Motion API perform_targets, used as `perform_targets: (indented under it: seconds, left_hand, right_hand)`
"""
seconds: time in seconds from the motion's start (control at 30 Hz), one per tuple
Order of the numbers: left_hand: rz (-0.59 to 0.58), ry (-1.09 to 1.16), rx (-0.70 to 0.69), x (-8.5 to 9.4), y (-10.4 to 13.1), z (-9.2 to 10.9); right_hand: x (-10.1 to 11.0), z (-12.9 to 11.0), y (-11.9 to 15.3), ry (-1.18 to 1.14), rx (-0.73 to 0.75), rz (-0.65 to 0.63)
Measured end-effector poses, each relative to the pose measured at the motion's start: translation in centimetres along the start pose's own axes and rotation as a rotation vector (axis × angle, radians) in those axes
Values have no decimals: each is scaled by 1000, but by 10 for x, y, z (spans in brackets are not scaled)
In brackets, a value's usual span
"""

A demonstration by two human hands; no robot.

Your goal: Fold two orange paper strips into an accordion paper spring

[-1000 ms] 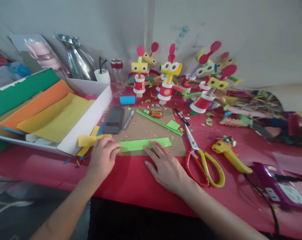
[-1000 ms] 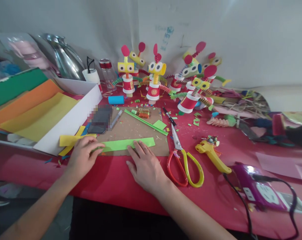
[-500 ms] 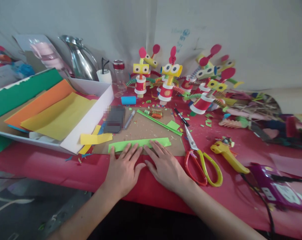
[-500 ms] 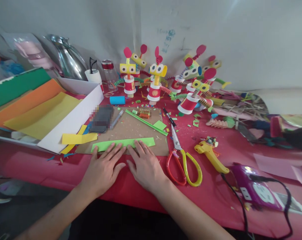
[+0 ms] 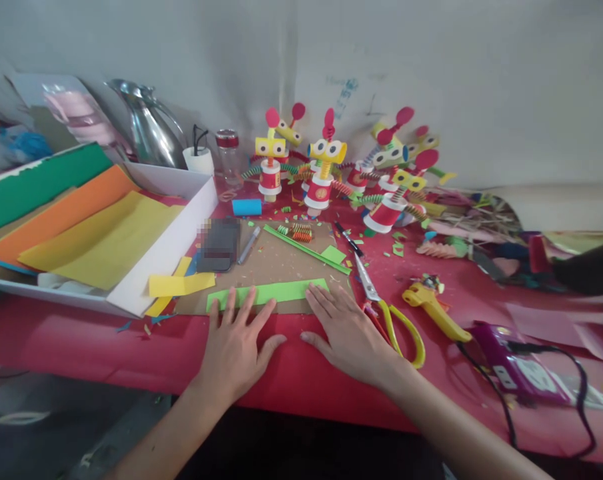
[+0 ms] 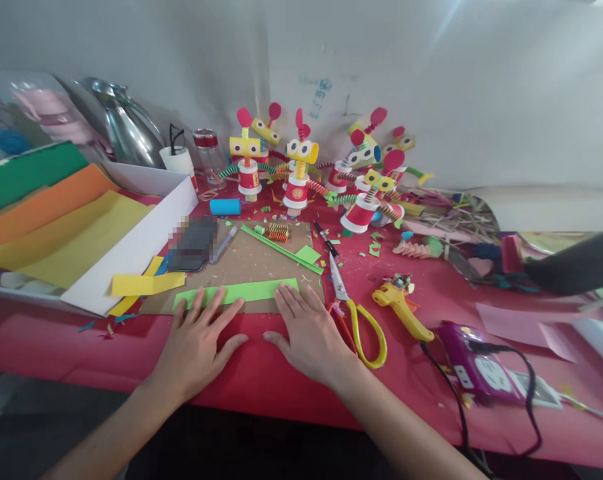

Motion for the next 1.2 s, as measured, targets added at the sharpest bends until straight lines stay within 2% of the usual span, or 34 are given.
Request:
perform_targets:
  seconds: [0.13, 0.23, 0.33, 0.43, 0.57, 0.67, 0.73, 0.87, 1.0, 1.07, 1.13, 1.2]
  left_hand:
    - [6, -8, 3, -1, 1, -1]
    - [-1, -3, 1, -1, 0, -2]
    - [2, -4, -7, 0, 1, -3]
    - [12, -18, -21, 0, 1, -4]
    - [-10, -33, -24, -1, 2, -4]
    - [-21, -34, -27, -1, 2, -4]
    - [-18, -32, -32, -2, 2, -4]
    - [-2, -9, -46, -3, 2, -5]
    - [89, 108, -52, 6, 4, -5]
    - [185, 255, 23, 14, 6, -3]
    - [253, 450, 234, 20, 6, -2]
    - [188, 697, 489, 20, 1, 2]
  right_hand:
    - [-1, 4, 2, 54, -2, -22]
    - [4, 10, 0, 122, -81, -16]
    - [14, 14, -13, 148, -168, 50]
    - [20, 11, -33, 76, -120, 122]
    - [17, 8, -53, -41, -136, 148]
    - [16, 8, -59, -40, -161, 183]
    - [16, 6, -61, -24, -120, 145]
    - [16, 5, -70, -31, -103, -80]
    - [11, 14, -76, -68, -131, -242]
    - [8, 17, -74, -156, -185, -216]
    - [7, 15, -68, -296, -285, -120]
    - [5, 4, -57, -475, -393, -21]
Point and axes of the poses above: each hand's wrist, its own y-axis away from the middle knuckle, its own x-axis out of the back of the hand, z = x × y, the point moved 2 cm from there along -y, towards the middle knuckle, and after that the axes turned 10 degrees about z, right-handed, at the moved point
